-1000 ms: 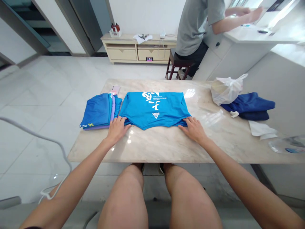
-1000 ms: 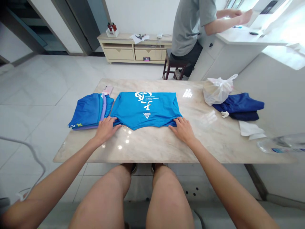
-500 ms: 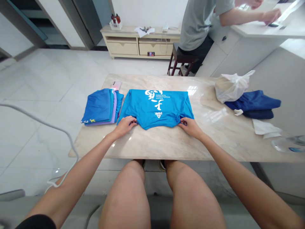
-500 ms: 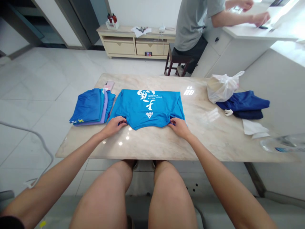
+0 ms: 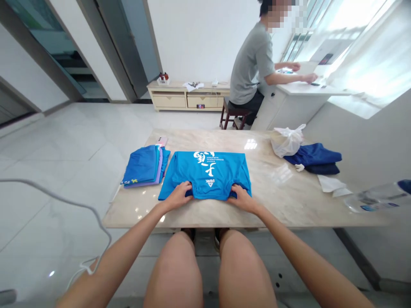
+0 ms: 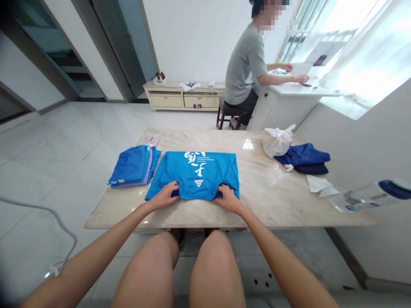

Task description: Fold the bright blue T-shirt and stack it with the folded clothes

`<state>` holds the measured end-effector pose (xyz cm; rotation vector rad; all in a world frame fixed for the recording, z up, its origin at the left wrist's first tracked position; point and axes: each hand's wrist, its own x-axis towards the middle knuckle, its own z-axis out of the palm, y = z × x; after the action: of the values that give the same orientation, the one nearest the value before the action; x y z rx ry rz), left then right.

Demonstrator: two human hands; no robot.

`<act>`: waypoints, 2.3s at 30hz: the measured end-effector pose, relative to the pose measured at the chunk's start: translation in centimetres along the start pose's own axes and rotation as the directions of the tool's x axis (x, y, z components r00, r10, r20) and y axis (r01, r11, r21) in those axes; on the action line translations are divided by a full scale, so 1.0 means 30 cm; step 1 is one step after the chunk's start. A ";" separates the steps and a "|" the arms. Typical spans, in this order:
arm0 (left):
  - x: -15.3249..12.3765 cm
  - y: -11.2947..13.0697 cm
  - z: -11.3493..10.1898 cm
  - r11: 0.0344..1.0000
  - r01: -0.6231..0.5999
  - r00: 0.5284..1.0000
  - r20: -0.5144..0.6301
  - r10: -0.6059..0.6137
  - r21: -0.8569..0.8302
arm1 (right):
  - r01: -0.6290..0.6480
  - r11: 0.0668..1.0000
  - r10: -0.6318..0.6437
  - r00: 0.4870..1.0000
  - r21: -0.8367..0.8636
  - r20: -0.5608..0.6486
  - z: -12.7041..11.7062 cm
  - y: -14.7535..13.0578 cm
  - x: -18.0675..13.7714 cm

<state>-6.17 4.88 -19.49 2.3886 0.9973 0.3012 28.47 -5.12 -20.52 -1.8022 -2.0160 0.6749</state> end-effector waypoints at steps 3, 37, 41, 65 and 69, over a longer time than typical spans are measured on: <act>0.009 0.000 0.019 0.998 0.053 0.998 0.039 -0.055 0.041 | 0.039 0.997 -0.041 0.999 0.063 0.027 0.024 -0.002 0.009; -0.162 0.038 0.011 0.989 0.137 0.990 0.023 -0.136 -0.055 | 0.022 0.997 -0.032 0.991 0.076 0.128 -0.007 -0.028 -0.136; -0.143 -0.007 -0.099 0.685 0.618 0.780 0.188 -0.597 -0.387 | -0.368 0.896 0.323 0.924 0.248 0.204 -0.088 0.012 -0.122; 0.222 -0.245 -0.274 0.751 0.660 0.735 -0.175 -0.654 -0.034 | -0.624 0.781 0.604 0.768 -0.032 -0.215 -0.266 0.223 0.258; 0.388 -0.286 -0.251 0.716 0.695 0.699 -0.171 -0.695 -0.069 | -0.665 0.744 0.625 0.726 -0.064 -0.286 -0.236 0.220 0.378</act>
<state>-6.03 21.11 -17.91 1.8097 1.8985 0.2304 36.39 7.44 -19.00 -2.5794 -1.2723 0.4251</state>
